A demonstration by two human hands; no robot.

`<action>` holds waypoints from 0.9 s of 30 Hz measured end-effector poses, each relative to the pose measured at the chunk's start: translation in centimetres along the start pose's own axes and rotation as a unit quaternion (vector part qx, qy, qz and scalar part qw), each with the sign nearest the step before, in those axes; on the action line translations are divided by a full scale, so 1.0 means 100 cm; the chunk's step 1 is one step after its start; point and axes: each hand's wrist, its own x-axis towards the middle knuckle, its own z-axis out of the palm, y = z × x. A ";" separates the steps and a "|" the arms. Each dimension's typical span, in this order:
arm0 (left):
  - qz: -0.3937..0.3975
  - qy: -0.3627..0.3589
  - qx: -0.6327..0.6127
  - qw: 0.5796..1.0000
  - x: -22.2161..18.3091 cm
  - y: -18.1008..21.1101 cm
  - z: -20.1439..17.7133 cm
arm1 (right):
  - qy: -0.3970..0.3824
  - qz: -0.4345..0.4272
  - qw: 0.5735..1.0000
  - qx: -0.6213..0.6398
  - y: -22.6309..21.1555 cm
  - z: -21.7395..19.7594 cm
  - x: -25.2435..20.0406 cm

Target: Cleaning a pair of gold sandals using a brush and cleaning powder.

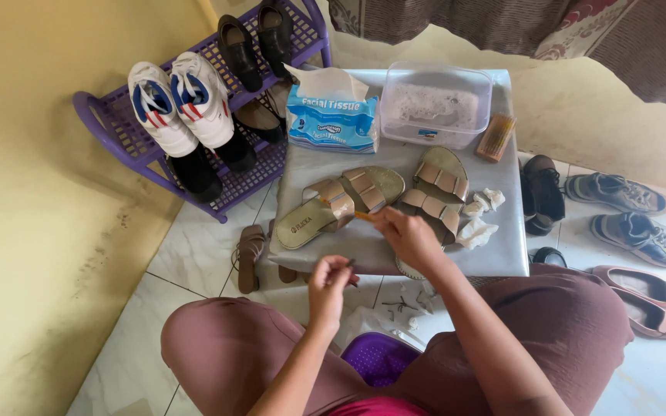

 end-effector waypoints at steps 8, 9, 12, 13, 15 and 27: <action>0.013 -0.210 0.241 0.947 -0.009 -0.046 0.011 | -0.014 0.018 1.000 0.014 0.022 -0.012 0.003; 0.017 -0.227 0.248 0.942 -0.008 -0.048 0.013 | 0.012 0.020 0.999 -0.026 0.032 -0.007 0.007; 0.024 -0.253 0.201 0.946 -0.011 -0.043 0.015 | -0.023 0.013 0.999 0.022 0.018 -0.013 0.000; 0.021 -0.253 0.201 0.946 -0.014 -0.043 0.014 | -0.025 0.015 0.999 0.023 0.025 -0.008 -0.003; 0.070 -0.238 0.211 0.945 -0.009 -0.039 0.018 | 0.029 0.026 0.998 -0.050 0.036 -0.002 0.000; 0.127 -0.207 0.336 0.910 -0.004 -0.018 0.007 | -0.006 0.047 0.999 -0.024 0.018 -0.016 -0.010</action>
